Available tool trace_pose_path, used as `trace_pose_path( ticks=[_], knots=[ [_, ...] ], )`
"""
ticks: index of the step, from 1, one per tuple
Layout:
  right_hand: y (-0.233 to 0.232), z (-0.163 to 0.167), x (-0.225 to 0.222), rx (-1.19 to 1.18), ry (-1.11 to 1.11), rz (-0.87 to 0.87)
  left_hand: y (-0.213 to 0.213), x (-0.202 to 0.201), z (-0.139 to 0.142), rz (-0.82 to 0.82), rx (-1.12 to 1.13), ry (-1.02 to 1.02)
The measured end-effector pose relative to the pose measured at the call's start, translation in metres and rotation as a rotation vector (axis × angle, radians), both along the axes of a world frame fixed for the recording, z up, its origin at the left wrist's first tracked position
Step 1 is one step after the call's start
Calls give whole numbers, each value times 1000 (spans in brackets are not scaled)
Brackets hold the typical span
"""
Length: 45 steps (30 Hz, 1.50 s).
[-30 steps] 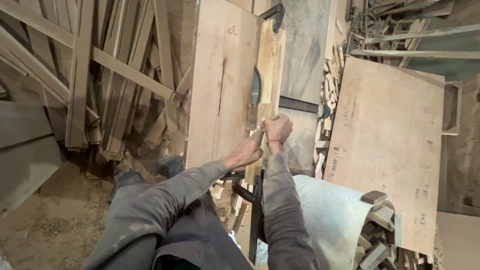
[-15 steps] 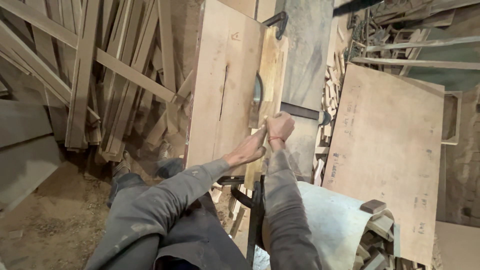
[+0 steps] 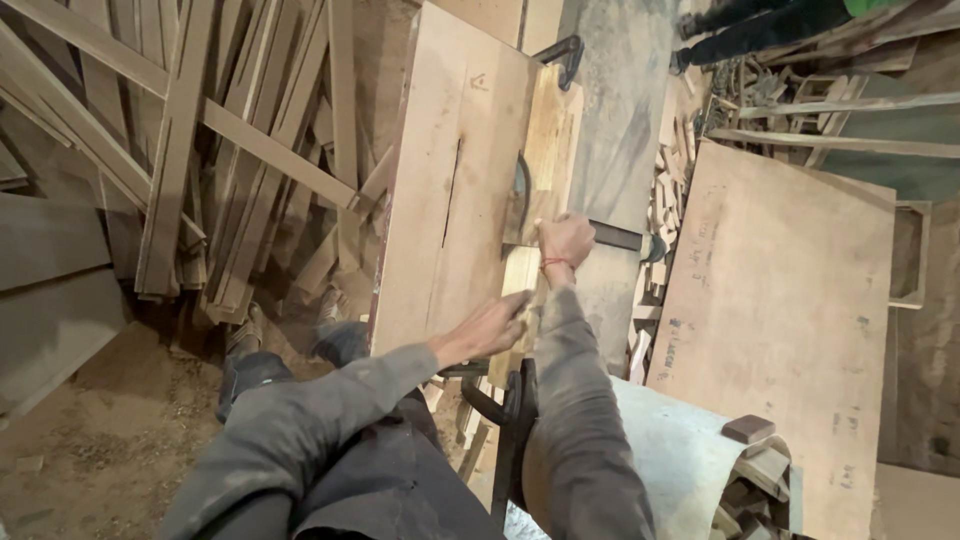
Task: The person cuts small wooden blocks on a table saw, guiding each piece against the fence past the spinning blade, then places the cut pieces into a nearby bucket and repeats the cycle with new stock.
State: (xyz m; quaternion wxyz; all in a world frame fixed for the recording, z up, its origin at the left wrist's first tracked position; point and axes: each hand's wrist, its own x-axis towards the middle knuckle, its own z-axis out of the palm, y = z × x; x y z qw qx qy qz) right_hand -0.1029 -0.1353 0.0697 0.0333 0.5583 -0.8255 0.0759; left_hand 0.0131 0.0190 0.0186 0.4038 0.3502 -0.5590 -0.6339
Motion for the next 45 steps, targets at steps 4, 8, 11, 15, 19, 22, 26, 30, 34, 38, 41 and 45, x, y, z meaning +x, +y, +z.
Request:
trace_pose_path(
  ticks=[4,8,11,15,19,22,26,30,34,38,41,45],
  knots=[
    [-18,-6,-2,22,-25,45,16,22,4,58,-39,56],
    [-45,7,-3,30,-60,146,25,48,6,40,41,-9],
    [-45,33,-29,57,-121,231,37,77,-1,80,19,-25],
    [18,94,-86,151,-468,158,46,103,-12,173,105,-6],
    [101,99,-100,174,-1023,140,34,107,-5,236,90,56],
    [145,82,-94,182,-1064,112,20,105,15,231,22,81],
    [180,66,-81,176,-1108,190,9,104,44,240,-111,93],
    [200,62,-60,238,-1096,223,14,111,60,35,49,80],
    [213,63,-33,255,-990,301,33,121,51,21,149,84],
    [233,58,1,311,-1023,209,57,122,21,144,416,103],
    [251,47,29,356,-1008,159,74,124,-7,274,584,92],
    [259,29,49,331,-1143,169,85,137,-35,340,633,-1]
  ],
)
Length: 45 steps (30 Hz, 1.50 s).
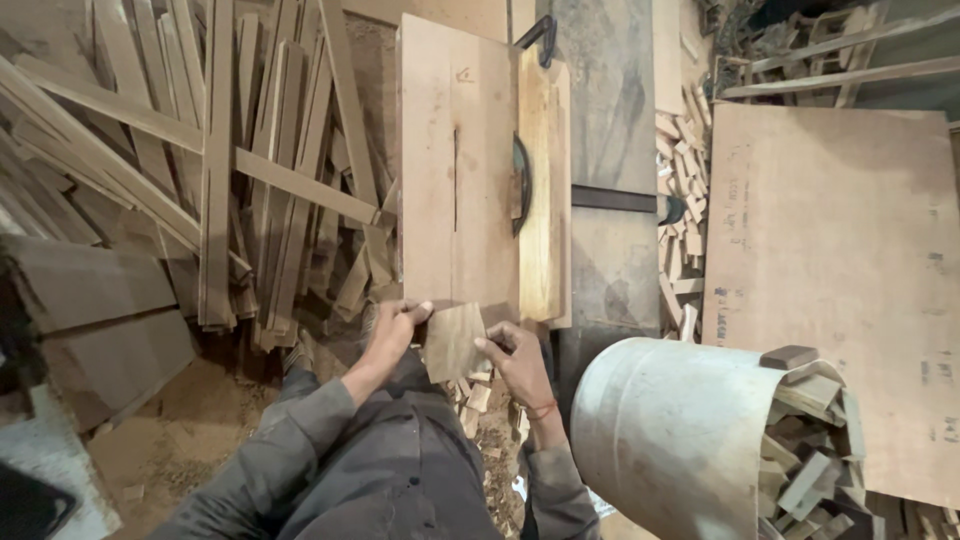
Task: The person cuts small wooden blocks on a table saw, guiding each piece against the fence past the spinning blade, then places the cut pieces into a nearby bucket and repeats the cycle with new stock.
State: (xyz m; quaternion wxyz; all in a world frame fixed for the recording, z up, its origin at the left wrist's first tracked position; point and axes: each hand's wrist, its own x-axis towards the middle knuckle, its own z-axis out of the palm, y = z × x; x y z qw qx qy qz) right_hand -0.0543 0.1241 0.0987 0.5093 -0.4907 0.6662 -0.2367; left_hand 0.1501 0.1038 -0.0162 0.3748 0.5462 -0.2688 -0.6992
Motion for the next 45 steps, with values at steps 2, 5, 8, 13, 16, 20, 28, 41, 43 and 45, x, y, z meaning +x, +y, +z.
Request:
trace_pose_path(
  ticks=[2,5,8,13,16,20,28,41,43,45],
  knots=[
    [2,-7,4,-56,14,24,1,2,-3,52,-36,-55],
    [2,-13,5,-146,82,79,-1,6,4,120,22,1],
    [3,-14,6,-187,57,65,-9,21,17,193,272,254],
    [6,-14,4,-224,68,64,-9,54,38,183,-520,-257],
    [7,-19,5,-211,26,66,-7,61,49,53,-689,-376],
    [7,-26,10,-199,87,49,-9,60,59,-265,-323,-195],
    [16,-24,25,-230,124,35,2,49,35,-174,-405,-425],
    [26,-29,18,-58,25,6,19,56,27,-210,-312,-185],
    [26,-28,15,19,27,-67,21,58,30,-200,-297,-8],
    [27,-26,16,-21,27,-44,23,57,33,-205,-260,125]
  ],
)
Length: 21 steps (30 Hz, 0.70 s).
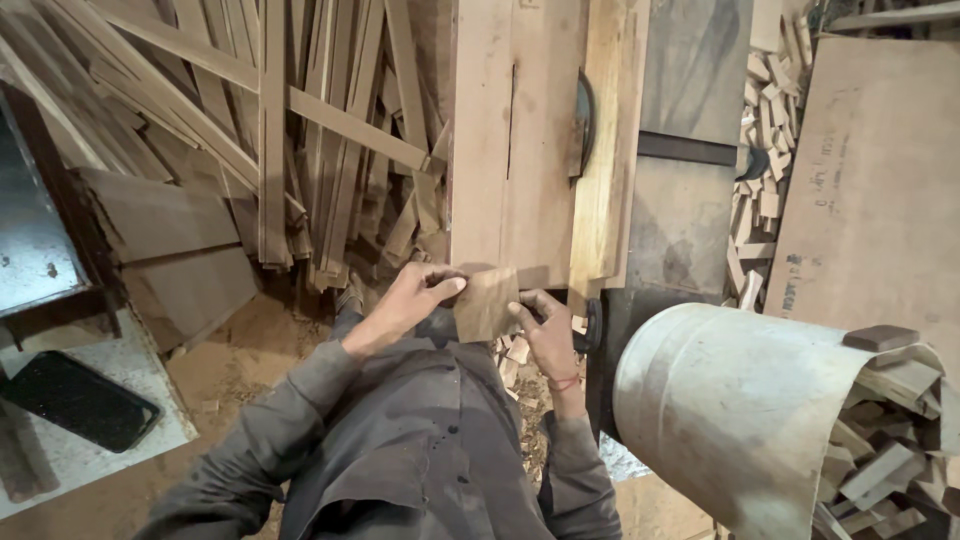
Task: The person cuts small wooden blocks on a table saw, guiding each piece against the fence past the spinning blade, then places the cut pieces into a nearby bucket and repeats the cycle with new stock.
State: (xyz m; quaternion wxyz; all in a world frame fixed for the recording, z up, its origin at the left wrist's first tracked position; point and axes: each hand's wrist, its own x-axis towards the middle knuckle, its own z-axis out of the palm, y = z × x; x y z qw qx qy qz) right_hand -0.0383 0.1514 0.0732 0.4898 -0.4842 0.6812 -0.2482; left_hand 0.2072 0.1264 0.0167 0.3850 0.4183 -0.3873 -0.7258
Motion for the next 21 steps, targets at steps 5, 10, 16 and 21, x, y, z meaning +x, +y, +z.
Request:
trace_pose_path(
  ticks=[5,10,16,21],
  knots=[
    [7,4,9,-149,28,43,3,-5,5,119,115,53],
    [21,-6,12,-122,6,-17,9,-8,1,177,287,84],
    [48,-24,19,154,-300,-287,15,-16,-18,205,210,-62],
    [71,-29,26,168,-426,-456,19,-17,-23,102,359,108]
  ],
)
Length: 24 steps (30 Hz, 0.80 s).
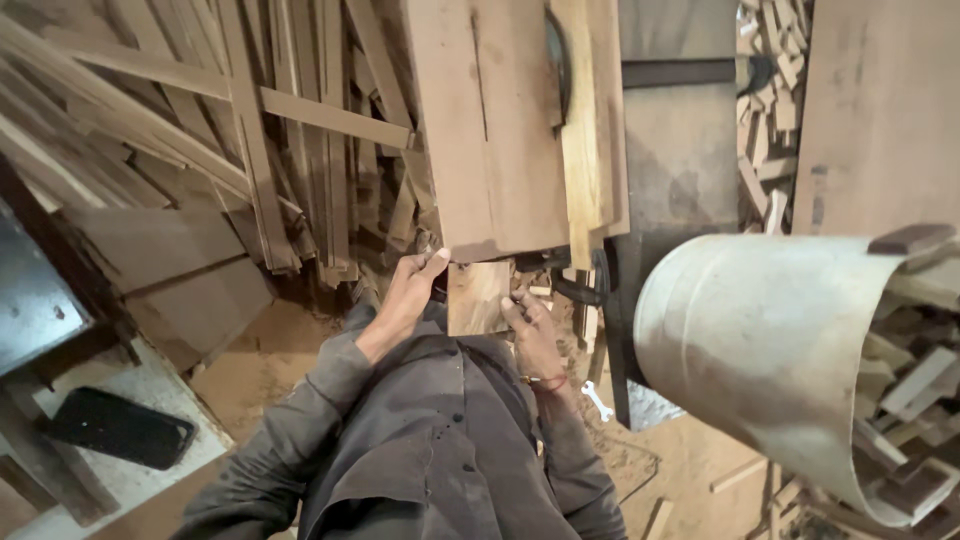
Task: The person cuts small wooden blocks on a table saw, guiding each piece against the fence past the spinning blade, then places the cut pieces into a nearby bucket and repeats the cycle with new stock.
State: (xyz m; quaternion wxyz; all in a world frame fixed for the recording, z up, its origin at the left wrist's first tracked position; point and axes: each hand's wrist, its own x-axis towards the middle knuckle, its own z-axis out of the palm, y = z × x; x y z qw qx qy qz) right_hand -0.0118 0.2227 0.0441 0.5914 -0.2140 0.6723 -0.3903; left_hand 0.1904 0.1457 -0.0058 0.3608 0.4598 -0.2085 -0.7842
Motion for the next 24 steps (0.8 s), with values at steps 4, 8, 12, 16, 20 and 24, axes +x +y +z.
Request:
trace_pose_path(
  ticks=[4,8,12,16,20,24],
  knots=[
    [12,-5,-4,-137,141,78,-1,7,10,-156,-172,-9],
    [23,-14,-9,-201,190,61,-3,9,27,-239,-344,-62],
    [29,-20,-11,-270,200,46,-7,9,42,-251,-451,-111],
    [32,-22,-13,-265,289,76,-9,14,49,-321,-527,-218],
    [36,-25,-13,-229,245,32,-5,17,44,-382,-584,-272],
    [39,-26,-11,-211,166,-8,-3,13,30,-338,-505,-261]
  ],
)
